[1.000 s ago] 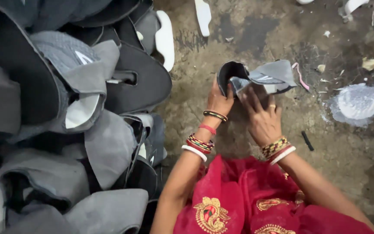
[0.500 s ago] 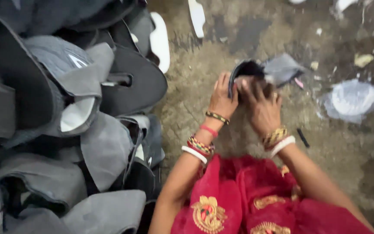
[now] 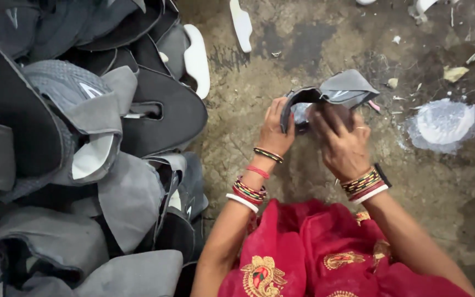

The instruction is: The recorder is using a cleaning block to remove excess material or smooth the edges of grey fabric shoe uppers.

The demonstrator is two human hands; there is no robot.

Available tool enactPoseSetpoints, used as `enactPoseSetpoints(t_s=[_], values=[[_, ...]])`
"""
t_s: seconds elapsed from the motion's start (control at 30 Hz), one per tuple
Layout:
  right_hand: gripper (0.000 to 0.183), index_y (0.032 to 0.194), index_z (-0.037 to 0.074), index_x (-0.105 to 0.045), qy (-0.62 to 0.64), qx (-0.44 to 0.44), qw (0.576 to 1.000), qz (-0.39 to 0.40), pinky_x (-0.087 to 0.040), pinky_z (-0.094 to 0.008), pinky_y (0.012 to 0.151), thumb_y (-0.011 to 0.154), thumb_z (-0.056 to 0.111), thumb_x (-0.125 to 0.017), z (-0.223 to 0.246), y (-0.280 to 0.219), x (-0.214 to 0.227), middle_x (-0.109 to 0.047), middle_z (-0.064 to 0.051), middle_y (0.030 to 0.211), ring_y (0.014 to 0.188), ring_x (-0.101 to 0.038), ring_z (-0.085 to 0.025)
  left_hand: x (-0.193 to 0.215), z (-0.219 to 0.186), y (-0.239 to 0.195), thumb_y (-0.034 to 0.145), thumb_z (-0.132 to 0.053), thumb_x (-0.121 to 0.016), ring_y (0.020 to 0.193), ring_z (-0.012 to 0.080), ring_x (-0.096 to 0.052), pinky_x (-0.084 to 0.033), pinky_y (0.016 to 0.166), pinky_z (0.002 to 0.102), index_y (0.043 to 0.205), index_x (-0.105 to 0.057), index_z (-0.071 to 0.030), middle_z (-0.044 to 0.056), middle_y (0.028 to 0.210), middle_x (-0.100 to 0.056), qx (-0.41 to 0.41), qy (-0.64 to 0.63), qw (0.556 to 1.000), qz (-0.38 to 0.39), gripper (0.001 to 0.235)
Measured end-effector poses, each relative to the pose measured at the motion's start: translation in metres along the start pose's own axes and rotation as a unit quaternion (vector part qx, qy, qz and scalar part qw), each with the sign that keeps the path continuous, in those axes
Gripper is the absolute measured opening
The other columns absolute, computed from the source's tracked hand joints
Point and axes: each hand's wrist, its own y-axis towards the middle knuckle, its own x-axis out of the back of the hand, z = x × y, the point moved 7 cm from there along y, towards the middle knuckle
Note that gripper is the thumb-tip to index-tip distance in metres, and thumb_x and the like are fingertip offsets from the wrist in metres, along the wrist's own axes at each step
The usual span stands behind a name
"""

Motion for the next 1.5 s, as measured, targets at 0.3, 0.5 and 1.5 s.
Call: enactPoseSetpoints(t_s=[0.3,0.5,1.5], values=[[0.053,0.145,0.020,-0.063,0.037,0.016,0.999,-0.016,-0.041,-0.059,0.093,0.092,0.023,-0.061,-0.031,0.010,-0.010,-0.060,-0.012,0.142,0.123,-0.052,-0.042,0.013,-0.073,0.000,0.071,-0.017,-0.070,0.124,0.0468,-0.049,-0.038,0.107,0.051,0.138,-0.052,-0.008,0.018,0.142,-0.052,-0.251,0.124,0.959,0.039,0.070],[0.024,0.123,0.021,-0.064,0.356,0.003,0.933,0.048,-0.042,-0.050,0.116,0.099,0.022,-0.061,-0.008,0.002,-0.020,-0.063,-0.004,0.131,0.126,-0.056,-0.034,0.006,-0.109,0.040,0.101,-0.015,-0.060,0.136,0.0391,-0.055,-0.041,0.118,0.045,0.147,-0.050,-0.016,0.013,0.143,-0.060,-0.232,-0.059,0.968,0.079,0.047],[0.037,0.129,0.021,-0.067,0.103,-0.041,0.992,-0.061,-0.031,-0.064,0.111,0.092,0.023,-0.067,-0.074,0.056,-0.092,-0.054,-0.009,0.148,0.142,-0.034,-0.052,-0.124,-0.010,0.155,0.098,-0.051,-0.052,0.106,0.0529,-0.057,-0.048,0.095,0.054,0.144,-0.050,-0.025,0.034,0.115,-0.059,0.061,0.150,0.959,0.230,0.053]])
